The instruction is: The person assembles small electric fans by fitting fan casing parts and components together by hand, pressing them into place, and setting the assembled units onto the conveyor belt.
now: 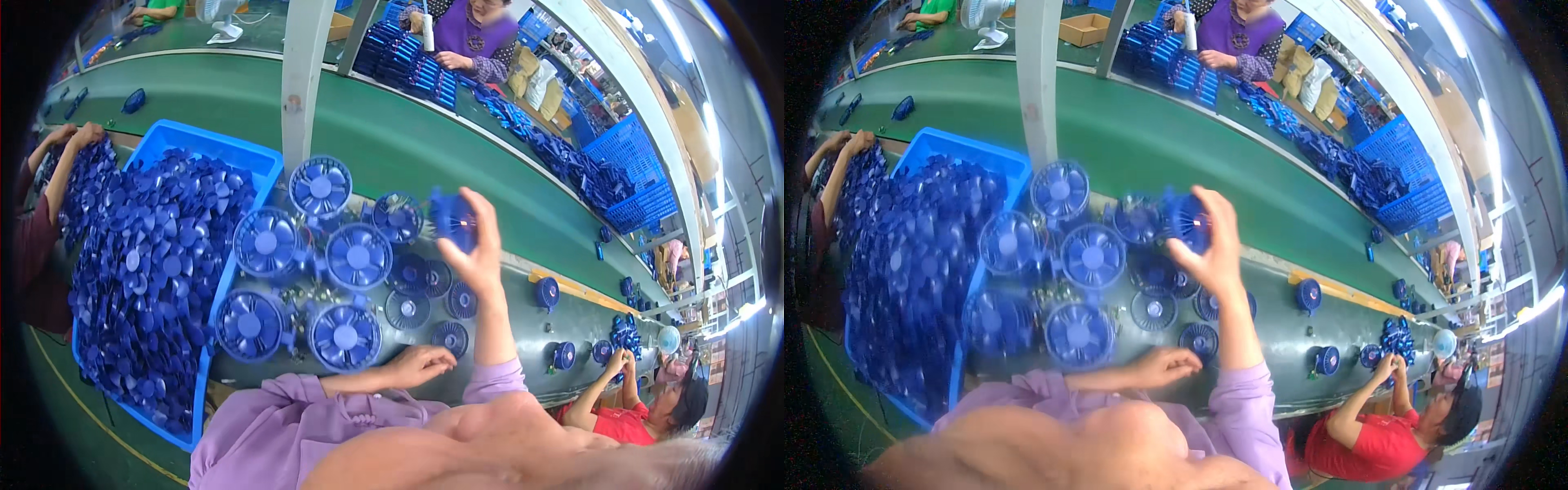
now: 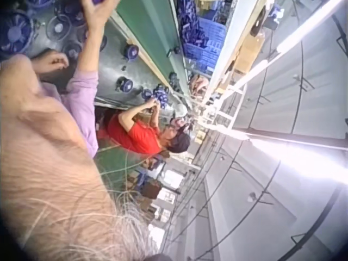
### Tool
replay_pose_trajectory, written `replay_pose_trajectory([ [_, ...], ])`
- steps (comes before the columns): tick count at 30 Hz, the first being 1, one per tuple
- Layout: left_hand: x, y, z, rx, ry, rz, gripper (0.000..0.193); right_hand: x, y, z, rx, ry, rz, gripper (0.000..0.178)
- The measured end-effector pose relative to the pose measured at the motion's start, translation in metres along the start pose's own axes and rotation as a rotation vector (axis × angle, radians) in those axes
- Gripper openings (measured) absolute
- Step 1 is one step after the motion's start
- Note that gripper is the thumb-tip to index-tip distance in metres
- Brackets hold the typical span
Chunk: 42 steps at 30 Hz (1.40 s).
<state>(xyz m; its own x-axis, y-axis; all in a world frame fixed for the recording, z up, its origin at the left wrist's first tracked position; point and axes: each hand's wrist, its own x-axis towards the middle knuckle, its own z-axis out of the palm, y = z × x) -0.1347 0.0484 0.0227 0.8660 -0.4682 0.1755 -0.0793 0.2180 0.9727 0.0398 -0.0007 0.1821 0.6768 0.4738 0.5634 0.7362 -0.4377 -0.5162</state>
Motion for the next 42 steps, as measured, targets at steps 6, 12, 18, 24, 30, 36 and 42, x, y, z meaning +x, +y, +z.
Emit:
replay_pose_trajectory([
  [6, 0.006, 0.014, 0.001, 0.066, 0.332, 0.199, 0.042, -0.109, 0.019, -0.015, 0.363, 0.071, 0.327, 0.066],
  [12, 0.016, 0.013, 0.008, 0.106, 0.570, 0.225, 0.058, -0.154, -0.002, -0.021, 0.316, -0.010, 0.326, 0.066],
  [18, 0.060, 0.035, 0.007, -0.004, 0.645, 0.456, 0.053, -0.151, -0.011, -0.024, 0.417, 0.044, 0.246, 0.065],
  [24, 0.090, 0.068, -0.006, -0.499, 0.667, 0.404, 0.040, -0.115, 0.006, -0.021, 0.062, 0.038, -0.138, 0.080],
  [30, 0.097, 0.072, -0.020, 0.520, 0.965, 0.675, 0.044, -0.109, 0.023, 0.012, 0.703, -0.026, 0.354, 0.078],
  [36, 0.095, 0.069, -0.029, 0.590, 0.959, 0.715, 0.046, -0.108, 0.018, 0.022, 1.054, 0.037, 0.403, 0.075],
  [42, 0.096, 0.061, -0.038, 0.616, 0.948, 0.678, 0.047, -0.104, 0.023, 0.026, 1.140, 0.053, 0.460, 0.052],
])
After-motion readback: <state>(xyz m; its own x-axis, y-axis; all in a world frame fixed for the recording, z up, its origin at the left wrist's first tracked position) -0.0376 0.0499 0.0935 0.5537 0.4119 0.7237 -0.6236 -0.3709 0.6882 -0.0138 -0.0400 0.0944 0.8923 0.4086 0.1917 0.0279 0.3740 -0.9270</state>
